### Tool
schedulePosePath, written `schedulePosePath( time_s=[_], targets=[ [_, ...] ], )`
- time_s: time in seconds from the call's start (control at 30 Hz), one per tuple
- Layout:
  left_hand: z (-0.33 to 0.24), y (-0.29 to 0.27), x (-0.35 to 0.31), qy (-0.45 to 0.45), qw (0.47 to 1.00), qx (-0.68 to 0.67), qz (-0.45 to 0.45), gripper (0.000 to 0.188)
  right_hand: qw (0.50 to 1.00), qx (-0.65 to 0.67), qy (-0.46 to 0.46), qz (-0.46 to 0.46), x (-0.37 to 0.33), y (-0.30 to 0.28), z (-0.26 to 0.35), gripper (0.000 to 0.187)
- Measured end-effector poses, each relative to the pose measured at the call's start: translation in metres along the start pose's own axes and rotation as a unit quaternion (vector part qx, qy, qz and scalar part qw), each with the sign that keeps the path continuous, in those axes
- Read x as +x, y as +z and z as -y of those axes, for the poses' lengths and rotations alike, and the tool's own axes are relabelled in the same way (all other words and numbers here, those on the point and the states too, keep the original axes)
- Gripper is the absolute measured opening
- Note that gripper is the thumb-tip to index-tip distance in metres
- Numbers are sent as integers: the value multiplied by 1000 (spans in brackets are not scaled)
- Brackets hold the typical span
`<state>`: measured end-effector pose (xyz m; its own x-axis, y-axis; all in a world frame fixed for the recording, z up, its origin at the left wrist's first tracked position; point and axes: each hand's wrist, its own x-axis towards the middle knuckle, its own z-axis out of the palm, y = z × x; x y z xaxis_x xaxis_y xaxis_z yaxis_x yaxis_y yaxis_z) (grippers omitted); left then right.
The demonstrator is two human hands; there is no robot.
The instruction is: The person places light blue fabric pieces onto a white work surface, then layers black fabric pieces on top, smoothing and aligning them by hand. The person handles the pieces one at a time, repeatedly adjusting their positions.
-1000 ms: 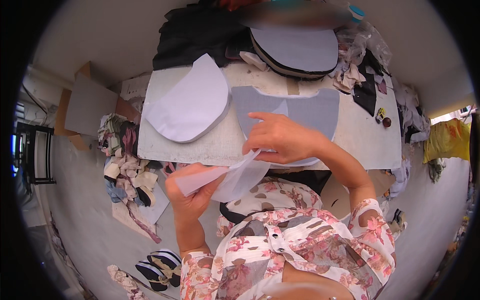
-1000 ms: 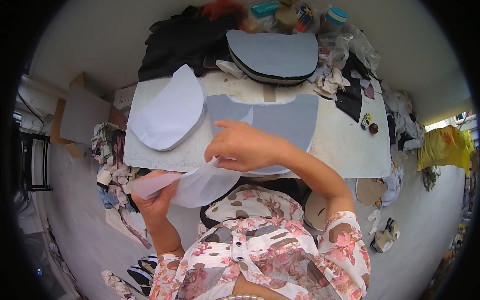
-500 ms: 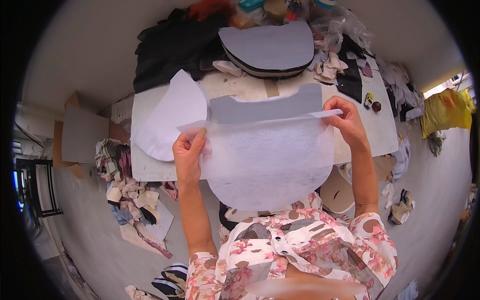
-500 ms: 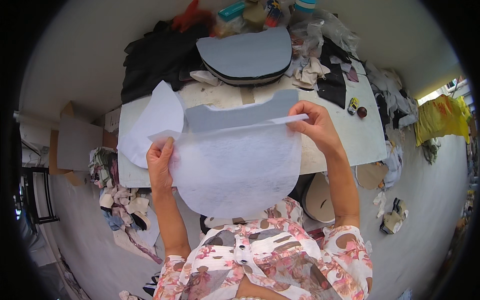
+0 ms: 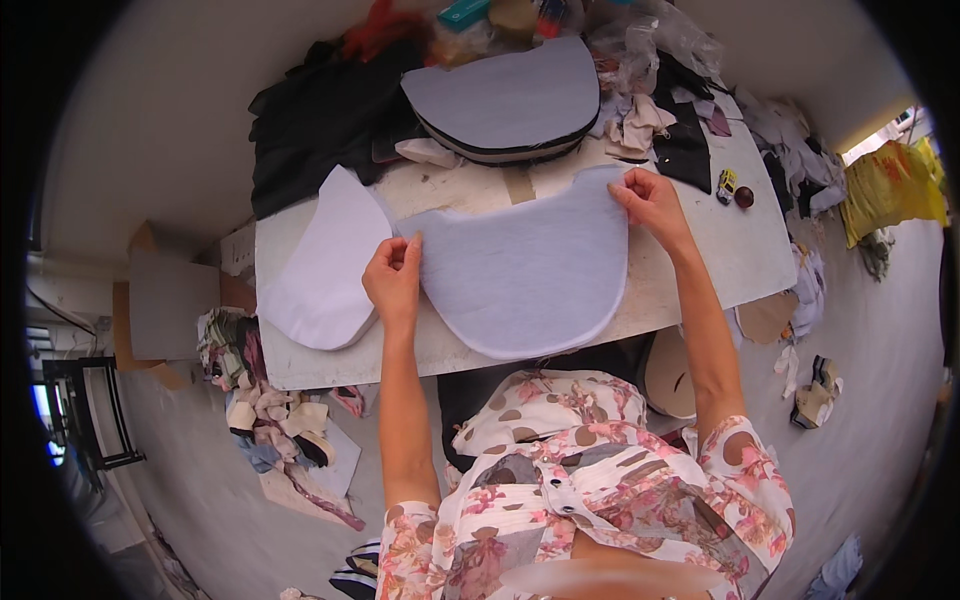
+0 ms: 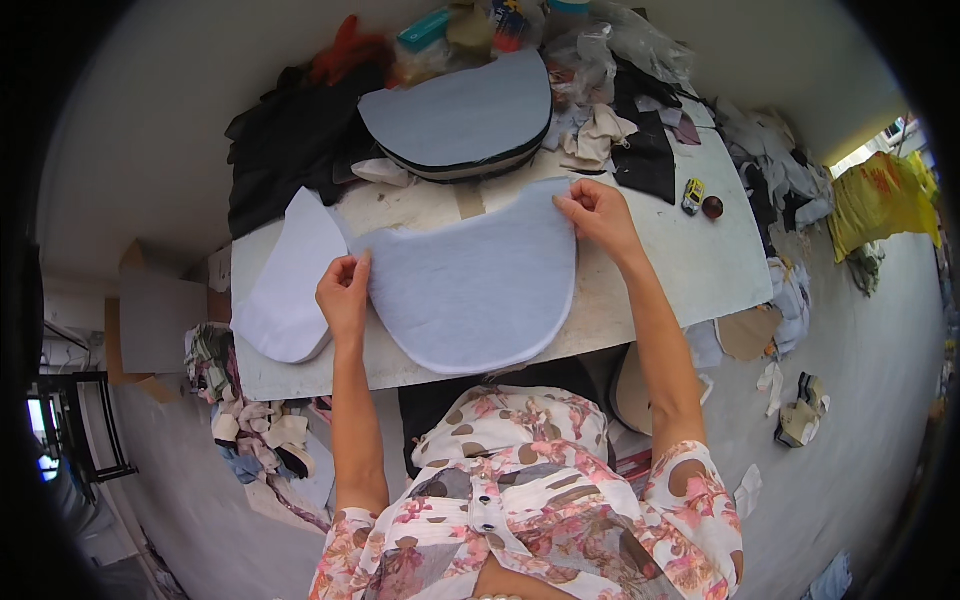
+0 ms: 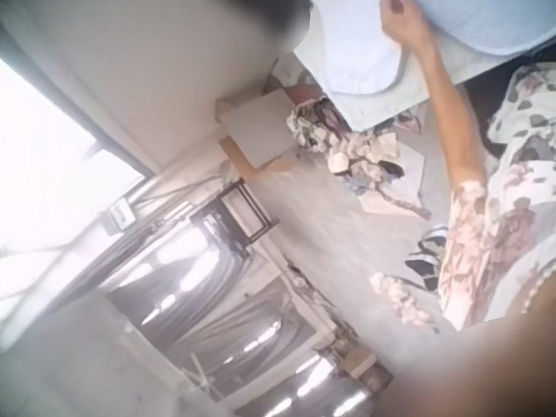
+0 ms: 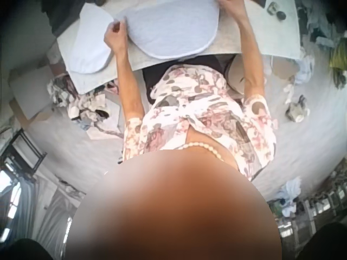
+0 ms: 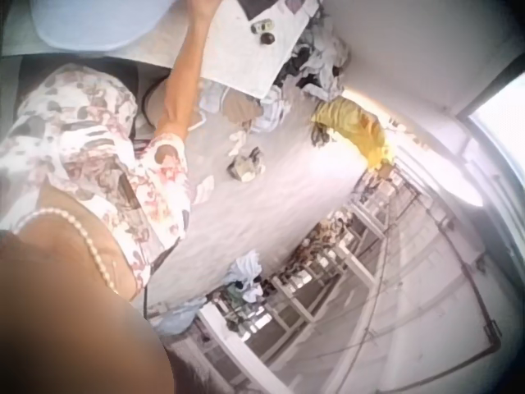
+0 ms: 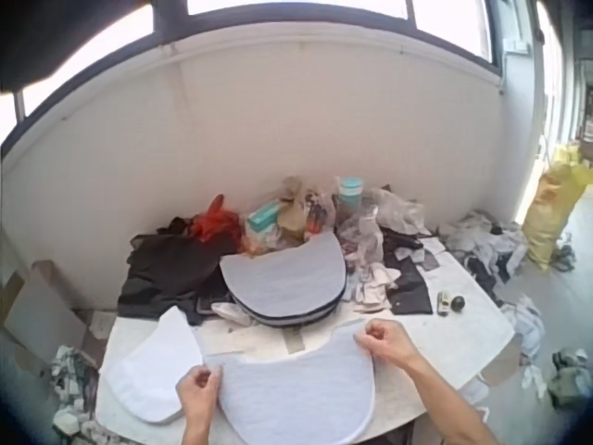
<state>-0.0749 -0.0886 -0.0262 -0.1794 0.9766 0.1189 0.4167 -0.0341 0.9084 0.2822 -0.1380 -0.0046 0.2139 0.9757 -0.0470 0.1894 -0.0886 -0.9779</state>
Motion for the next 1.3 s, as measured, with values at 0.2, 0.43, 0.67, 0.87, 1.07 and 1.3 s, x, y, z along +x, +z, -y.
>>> schedulePosePath(
  time_s=[0.2, 0.43, 0.67, 0.87, 1.07, 1.3],
  targets=[
    [3, 4, 4, 24, 999, 40, -9, 22, 975, -199, -55, -82, 8, 8, -23, 22],
    [-28, -4, -18, 148, 975, 154, -58, 37, 893, -353, -200, -196, -18, 14, 15, 48],
    [-16, 7, -27, 291, 890, 308, 170, 59, 819, -524, -230, 31, -23, 53, -3, 64],
    [-10, 9, -30, 268, 888, 324, 188, 60, 821, -528, -207, 61, -22, 53, -4, 65],
    [-16, 4, -29, 273, 927, 221, 129, 61, 862, -376, -327, -91, 9, 62, 50, 43],
    [-41, 1, -11, 257, 964, 61, 15, 38, 889, -335, -309, -48, 122, 127, 60, 13]
  ],
)
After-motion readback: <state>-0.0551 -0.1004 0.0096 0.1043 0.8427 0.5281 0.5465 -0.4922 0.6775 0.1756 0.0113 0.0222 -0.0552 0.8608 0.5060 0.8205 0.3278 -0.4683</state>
